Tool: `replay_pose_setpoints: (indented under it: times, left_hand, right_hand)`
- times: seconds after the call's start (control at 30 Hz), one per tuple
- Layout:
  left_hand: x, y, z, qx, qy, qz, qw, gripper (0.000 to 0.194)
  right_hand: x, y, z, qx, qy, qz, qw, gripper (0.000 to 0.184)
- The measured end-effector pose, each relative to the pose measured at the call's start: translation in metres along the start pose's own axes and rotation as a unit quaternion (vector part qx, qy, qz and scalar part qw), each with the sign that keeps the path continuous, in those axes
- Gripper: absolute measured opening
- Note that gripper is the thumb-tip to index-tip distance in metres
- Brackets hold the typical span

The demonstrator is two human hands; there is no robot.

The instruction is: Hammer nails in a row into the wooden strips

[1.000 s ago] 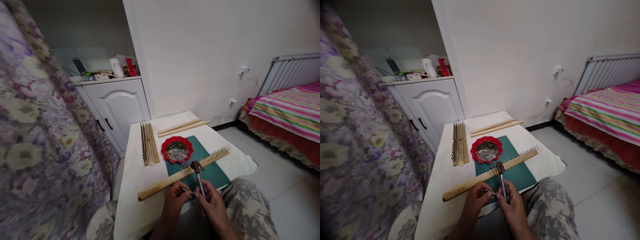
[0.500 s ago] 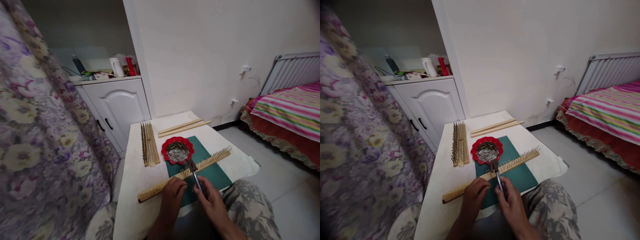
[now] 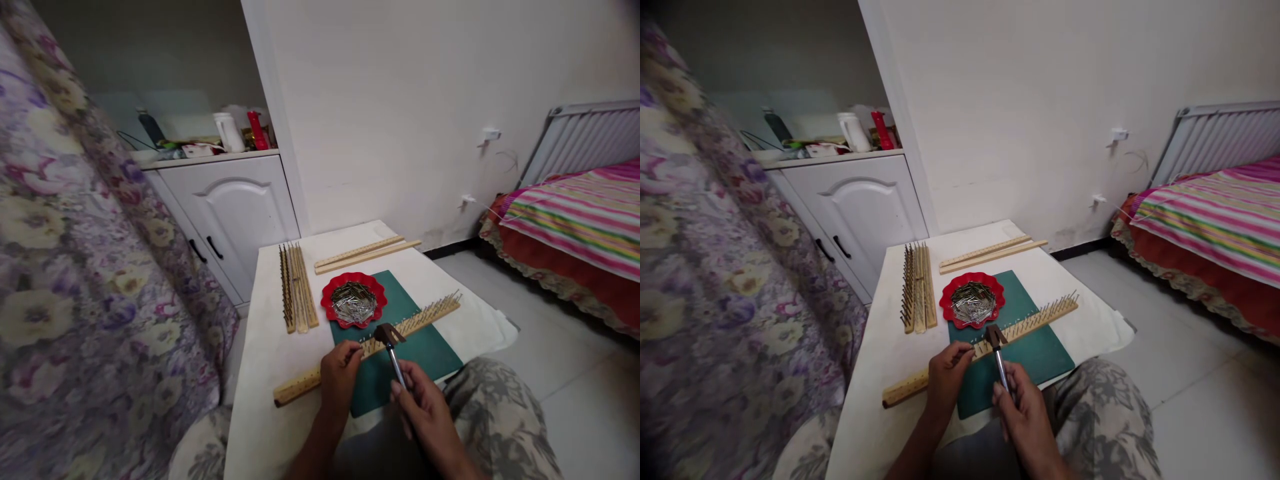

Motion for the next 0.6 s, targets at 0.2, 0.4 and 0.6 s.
replay_pose_setpoints:
  times: [0.2, 0.4, 0.6]
  left_hand:
    - [0.001, 0.001, -0.001, 0.003, 0.019, 0.002, 1.000, 0.015]
    - [0.003, 0.003, -0.001, -0.003, 0.037, 0.018, 0.999, 0.013]
    - [0.002, 0.004, -0.001, -0.005, 0.036, 0.023, 0.999, 0.014]
  right_hand:
    - [0.004, 0.004, -0.001, -0.016, 0.013, -0.001, 1.000, 0.028]
    - [0.002, 0.008, -0.003, -0.025, 0.015, -0.003, 1.000, 0.027]
    - [-0.008, 0.017, -0.008, -0.070, 0.035, -0.004, 0.997, 0.027]
Point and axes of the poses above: each hand's wrist, its own z-axis towards the middle knuckle, its own y-axis out of the palm, x = y × z, the point moved 9 cm from there along z, towards the middle knuckle, and after that the axes turned 7 degrees about x, right-handed, at the moved point
